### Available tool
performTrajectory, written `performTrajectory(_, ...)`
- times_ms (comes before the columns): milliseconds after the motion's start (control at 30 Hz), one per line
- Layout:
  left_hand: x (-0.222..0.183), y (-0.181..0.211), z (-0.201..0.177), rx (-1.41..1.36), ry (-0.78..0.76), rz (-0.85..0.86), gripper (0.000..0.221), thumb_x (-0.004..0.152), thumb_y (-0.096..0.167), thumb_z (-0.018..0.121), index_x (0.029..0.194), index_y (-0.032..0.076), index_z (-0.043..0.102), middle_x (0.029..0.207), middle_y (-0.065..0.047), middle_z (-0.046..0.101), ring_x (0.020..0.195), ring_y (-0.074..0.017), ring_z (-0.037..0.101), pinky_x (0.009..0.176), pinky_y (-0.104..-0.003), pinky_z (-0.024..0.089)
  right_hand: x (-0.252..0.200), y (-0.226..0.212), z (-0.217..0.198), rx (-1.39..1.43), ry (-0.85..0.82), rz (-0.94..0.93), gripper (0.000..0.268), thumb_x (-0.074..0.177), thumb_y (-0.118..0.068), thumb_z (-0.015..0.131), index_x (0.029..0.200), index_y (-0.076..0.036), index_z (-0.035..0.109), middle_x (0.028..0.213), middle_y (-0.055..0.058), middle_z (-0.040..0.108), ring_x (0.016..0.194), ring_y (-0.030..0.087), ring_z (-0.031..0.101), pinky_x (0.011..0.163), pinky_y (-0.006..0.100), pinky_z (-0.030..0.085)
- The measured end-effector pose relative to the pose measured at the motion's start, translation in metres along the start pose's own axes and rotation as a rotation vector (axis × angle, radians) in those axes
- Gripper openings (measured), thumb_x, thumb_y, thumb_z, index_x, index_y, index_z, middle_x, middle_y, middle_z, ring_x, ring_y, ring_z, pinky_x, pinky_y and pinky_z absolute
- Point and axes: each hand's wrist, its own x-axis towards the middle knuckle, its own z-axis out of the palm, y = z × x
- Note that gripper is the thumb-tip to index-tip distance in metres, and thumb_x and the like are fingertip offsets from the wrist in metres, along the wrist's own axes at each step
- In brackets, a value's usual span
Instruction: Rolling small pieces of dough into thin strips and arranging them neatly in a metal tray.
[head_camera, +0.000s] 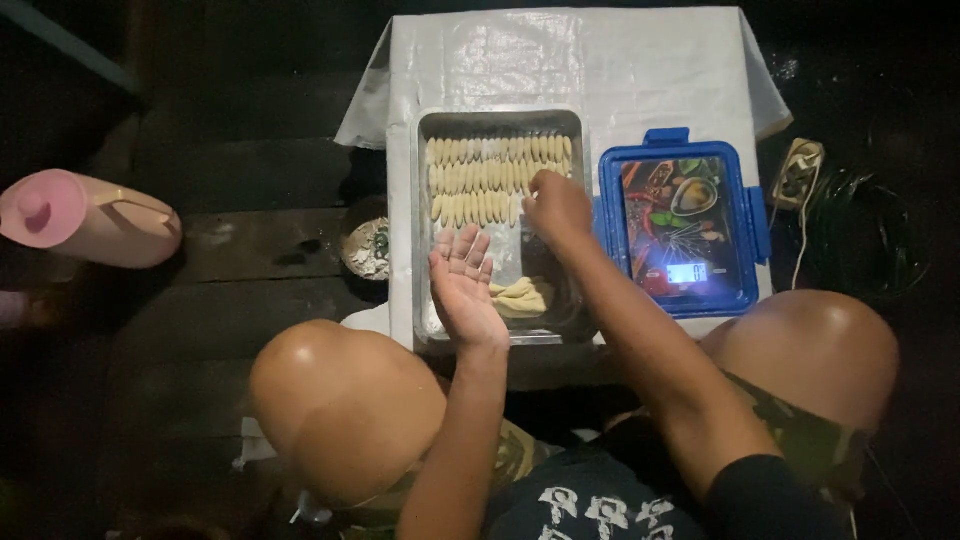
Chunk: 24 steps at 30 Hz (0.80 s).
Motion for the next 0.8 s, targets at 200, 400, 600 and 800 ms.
performTrajectory(200, 0.004, 0.005, 0.004, -0.018, 0.003, 0.031, 0.057, 0.105, 0.052, 0.037, 0.147, 0.016, 0.049, 0.140, -0.011, 0.064, 0.123, -0.0225, 0.064, 0.092, -0.033, 0.042, 0.004, -0.007, -0.002, 0.034, -0.046, -0.063, 0.021, 0.091, -0.011, 0.071, 0.110, -0.001, 0.076, 0.092, 0.023, 0.075, 0.099, 0.047, 0.073, 0.085, 0.055, 0.056)
performTrajectory(400, 0.000, 0.005, 0.004, -0.009, -0.007, 0.080, 0.058, 0.105, 0.053, 0.038, 0.147, 0.015, 0.050, 0.138, -0.011, 0.065, 0.124, -0.0235, 0.064, 0.093, -0.033, 0.042, -0.005, -0.005, -0.006, -0.021, -0.106, -0.090, 0.026, 0.089, -0.010, 0.072, 0.114, -0.006, 0.077, 0.097, 0.017, 0.077, 0.104, 0.044, 0.072, 0.092, 0.057, 0.054)
performTrajectory(600, -0.001, 0.003, -0.001, -0.010, -0.004, 0.081, 0.059, 0.104, 0.053, 0.040, 0.147, 0.014, 0.050, 0.137, -0.012, 0.065, 0.123, -0.0242, 0.065, 0.092, -0.033, 0.043, -0.021, -0.023, -0.020, -0.066, -0.161, -0.130, 0.024, 0.083, -0.005, 0.078, 0.106, -0.005, 0.076, 0.093, 0.018, 0.077, 0.101, 0.042, 0.074, 0.090, 0.056, 0.055)
performTrajectory(800, -0.004, 0.005, 0.004, 0.004, 0.000, 0.075, 0.056, 0.105, 0.048, 0.039, 0.146, 0.013, 0.050, 0.136, -0.013, 0.065, 0.122, -0.0246, 0.065, 0.091, -0.032, 0.044, -0.029, -0.028, -0.020, 0.034, -0.126, -0.153, 0.013, 0.084, -0.001, 0.077, 0.095, 0.000, 0.071, 0.080, 0.020, 0.069, 0.087, 0.040, 0.073, 0.079, 0.050, 0.055)
